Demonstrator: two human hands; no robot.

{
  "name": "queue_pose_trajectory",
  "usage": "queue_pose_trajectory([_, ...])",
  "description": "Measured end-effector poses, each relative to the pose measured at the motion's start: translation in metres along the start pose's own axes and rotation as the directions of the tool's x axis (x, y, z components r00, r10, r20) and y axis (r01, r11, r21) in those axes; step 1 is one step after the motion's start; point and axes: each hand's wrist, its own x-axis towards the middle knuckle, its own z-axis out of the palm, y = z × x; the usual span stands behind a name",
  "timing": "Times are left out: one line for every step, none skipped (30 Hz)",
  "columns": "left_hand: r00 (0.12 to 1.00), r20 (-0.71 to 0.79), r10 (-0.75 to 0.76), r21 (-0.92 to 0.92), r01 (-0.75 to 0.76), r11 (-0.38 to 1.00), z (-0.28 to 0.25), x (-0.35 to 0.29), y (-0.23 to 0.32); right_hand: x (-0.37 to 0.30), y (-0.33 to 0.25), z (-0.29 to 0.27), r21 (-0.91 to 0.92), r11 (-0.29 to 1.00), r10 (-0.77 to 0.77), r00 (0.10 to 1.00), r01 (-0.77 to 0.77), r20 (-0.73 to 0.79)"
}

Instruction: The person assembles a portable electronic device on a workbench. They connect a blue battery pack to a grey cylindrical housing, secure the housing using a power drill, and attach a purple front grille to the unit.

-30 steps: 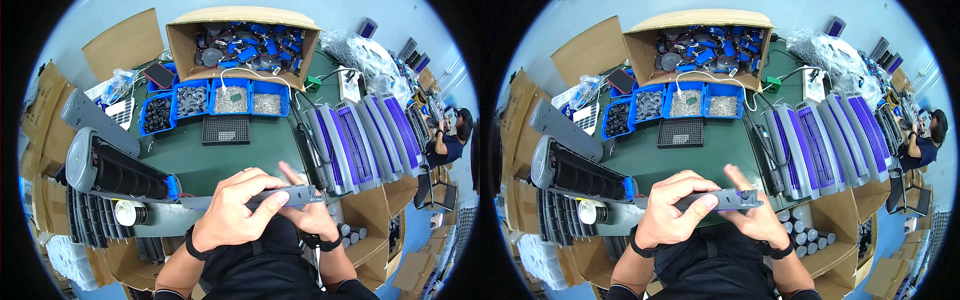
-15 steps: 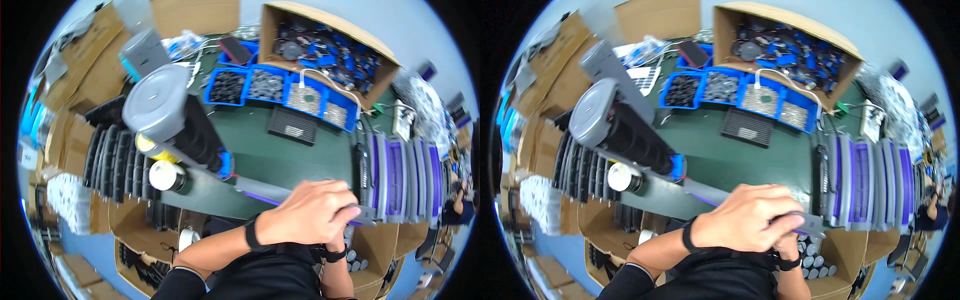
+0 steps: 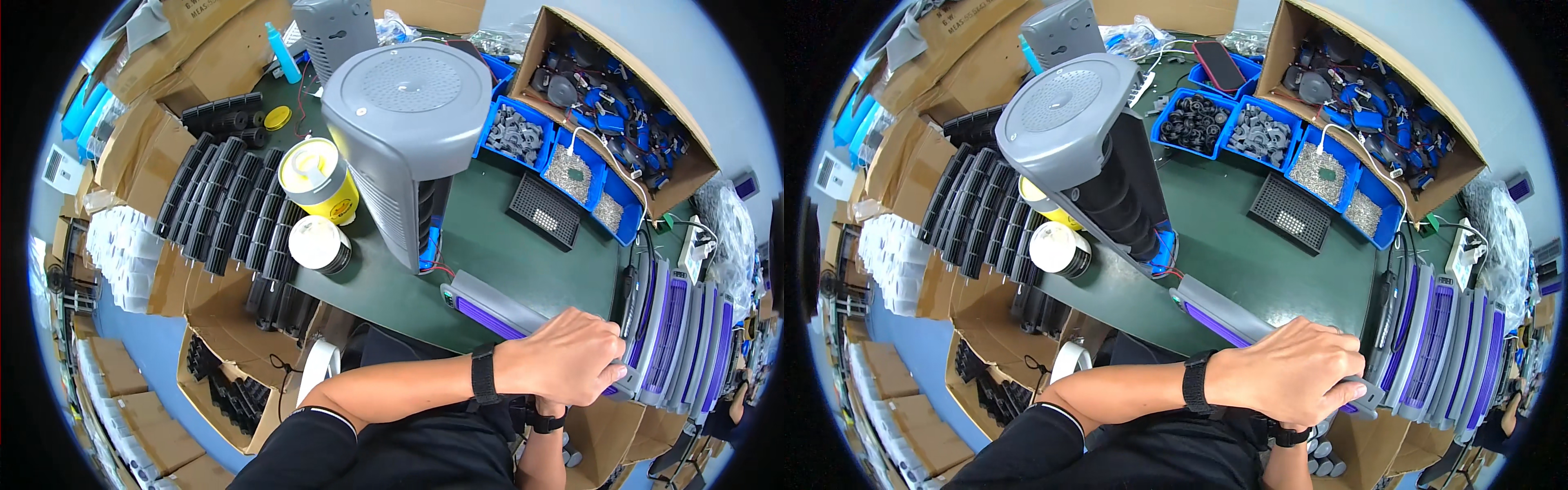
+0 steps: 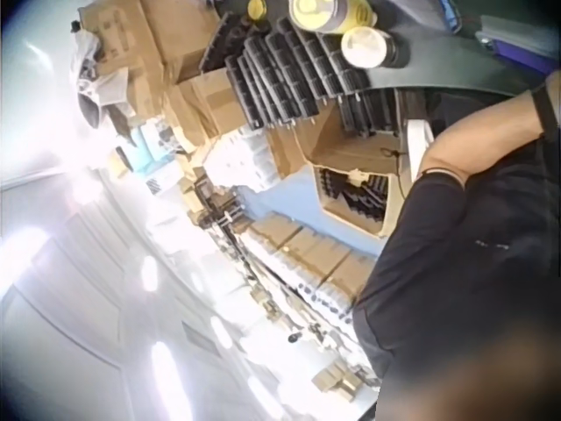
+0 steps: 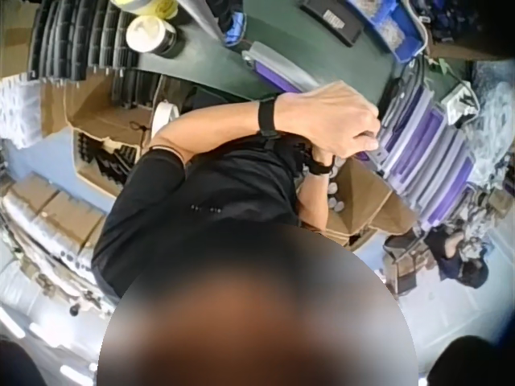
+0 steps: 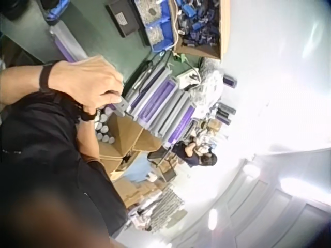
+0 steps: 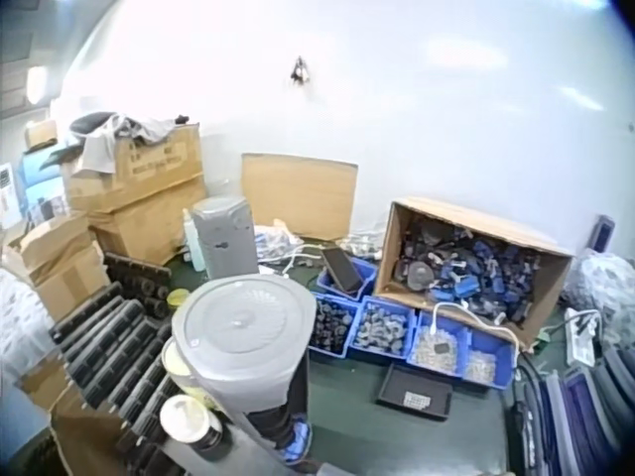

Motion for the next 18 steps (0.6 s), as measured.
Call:
queue_pose_trajectory([1.000,0.002,0.001,0.003,-0.001,1.000,0.000,0.000,0.000,0.000,0.000,0.000,0.003,1.000,0.003,1.000,-0.003,0.006])
queue_pose_trajectory([1.000,0.007,-0.006,0.000,0.006,1.000,0.000,0.000,0.000,0.000,0.000,0.001,0.003,1.000,0.002,1.000,-0.002,0.012])
queue_pose_trajectory([1.000,0.013,-0.010,-0.002,0.010,1.000,-0.001,0.000,-0.001,0.000,0.001,0.001,0.013,1.000,0.005,1.000,-0.005,0.020])
queue_pose_trajectory([1.000,0.019,-0.015,-0.005,0.015,1.000,-0.001,0.000,0.000,0.000,0.001,0.002,0.015,1.000,0.005,1.000,-0.005,0.026])
queue_pose_trajectory([1.000,0.020,-0.019,-0.004,0.019,1.000,-0.002,0.000,0.000,0.000,0.002,0.002,0.016,1.000,0.004,1.000,-0.005,0.030])
queue_pose_trajectory([1.000,0.022,-0.023,-0.003,0.023,1.000,-0.003,0.000,0.001,0.000,0.001,0.003,0.017,1.000,0.003,0.999,-0.004,0.038])
queue_pose_trajectory([0.999,0.023,-0.027,-0.003,0.027,1.000,-0.003,0.000,0.002,0.000,0.001,0.004,0.018,1.000,0.003,0.999,-0.004,0.041])
queue_pose_trajectory([0.999,0.022,-0.028,-0.003,0.028,1.000,-0.003,0.000,0.002,0.001,0.001,0.004,0.022,1.000,0.001,0.999,-0.002,0.044])
queue_pose_trajectory([0.999,0.021,-0.026,-0.003,0.026,1.000,-0.003,0.001,0.001,0.001,0.001,0.006,0.023,1.000,-0.001,0.999,0.000,0.051])
queue_pose_trajectory([1.000,0.019,-0.025,-0.003,0.025,1.000,-0.003,0.001,0.001,0.001,0.000,0.006,0.025,1.000,-0.001,0.998,-0.001,0.056])
queue_pose_trajectory([1.000,0.015,-0.023,-0.001,0.023,1.000,-0.004,0.000,0.001,0.002,-0.001,0.007,0.028,1.000,-0.002,0.998,0.001,0.060])
queue_pose_trajectory([1.000,0.011,-0.020,0.000,0.020,1.000,-0.003,0.000,0.001,0.002,-0.001,0.008,0.020,1.000,-0.005,0.998,0.004,0.063])
queue_pose_trajectory([1.000,0.007,-0.017,0.001,0.017,1.000,-0.003,-0.001,0.002,0.002,-0.001,0.009,0.023,1.000,-0.006,0.998,0.004,0.065])
queue_pose_trajectory([1.000,0.002,-0.017,-0.007,0.017,1.000,-0.004,-0.001,0.002,0.003,-0.001,0.011,0.020,1.000,-0.007,0.998,0.006,0.068])
queue_pose_trajectory([1.000,0.000,-0.017,-0.015,0.017,1.000,-0.003,-0.001,0.003,0.003,0.000,0.011,0.025,1.000,-0.007,0.997,0.005,0.072])
queue_pose_trajectory([1.000,-0.002,-0.018,-0.022,0.018,1.000,-0.003,-0.001,0.003,0.002,-0.001,0.010,0.025,1.000,-0.005,0.997,0.003,0.073])
queue_pose_trajectory([1.000,0.004,-0.016,-0.022,0.016,1.000,-0.002,-0.001,0.003,0.001,-0.001,0.009,0.026,1.000,-0.007,0.998,0.005,0.070])
queue_pose_trajectory([1.000,0.007,-0.014,-0.022,0.014,1.000,-0.002,-0.001,0.003,0.002,-0.001,0.010,0.024,1.000,-0.007,0.997,0.005,0.072])
